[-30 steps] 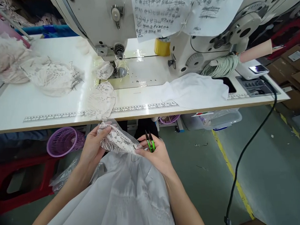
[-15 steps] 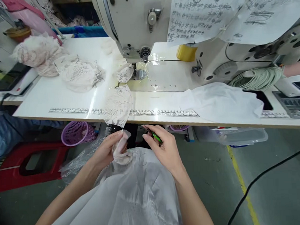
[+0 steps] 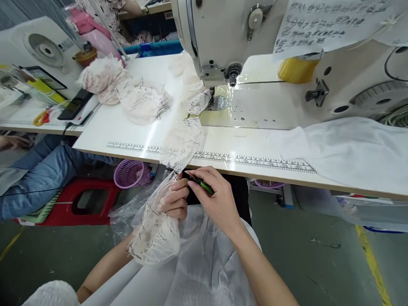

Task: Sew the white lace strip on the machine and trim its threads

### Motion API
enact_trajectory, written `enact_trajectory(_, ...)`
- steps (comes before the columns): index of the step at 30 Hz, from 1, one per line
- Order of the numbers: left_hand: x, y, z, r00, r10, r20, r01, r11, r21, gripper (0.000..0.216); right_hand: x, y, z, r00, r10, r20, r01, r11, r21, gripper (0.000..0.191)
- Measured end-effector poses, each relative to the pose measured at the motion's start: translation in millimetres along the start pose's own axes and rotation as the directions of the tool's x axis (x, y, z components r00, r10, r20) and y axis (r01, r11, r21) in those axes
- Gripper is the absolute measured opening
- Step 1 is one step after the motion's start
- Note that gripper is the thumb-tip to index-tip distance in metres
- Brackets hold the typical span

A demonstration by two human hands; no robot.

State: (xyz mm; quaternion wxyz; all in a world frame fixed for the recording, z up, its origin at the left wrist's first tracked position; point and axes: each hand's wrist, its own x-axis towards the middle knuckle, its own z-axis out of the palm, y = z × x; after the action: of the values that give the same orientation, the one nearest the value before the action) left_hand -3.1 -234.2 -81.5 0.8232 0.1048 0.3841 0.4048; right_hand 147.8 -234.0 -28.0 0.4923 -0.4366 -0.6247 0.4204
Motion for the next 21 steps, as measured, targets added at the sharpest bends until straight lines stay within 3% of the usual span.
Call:
enact_trajectory(5,-0.3,3.4,-1.7,0.999,-0.03,0.024,0.03,0.999,-0.011,0.045,-2.8,1.9,-6.3,0.999,0.047,0.024,-0.047,0.998,-0.034,0.026)
enact_trajectory(12,-15.3,12.5,4.8,0.987,-0.064,0.149,0.077,0.993,-0.084,0.051,-3.1,8.1,-10.4,0.969,0.171,0.176,-0.141,0.975,-0.171,0.037)
enact_trajectory(17,-21.3,12.6,4.8,0.975,0.0,0.221,0.044,0.981,-0.19,0.051,3.2,10.2,-3.3,0.927,0.254,0.276,-0.231,0.966,-0.115,0.038)
enact_trajectory(21,-19.7,10.5,3.8,0.97,0.012,0.244,0.04,0.978,-0.204,0.052,7.6,12.2,1.9,0.925,0.256,0.279,-0.239,0.966,-0.094,0.036)
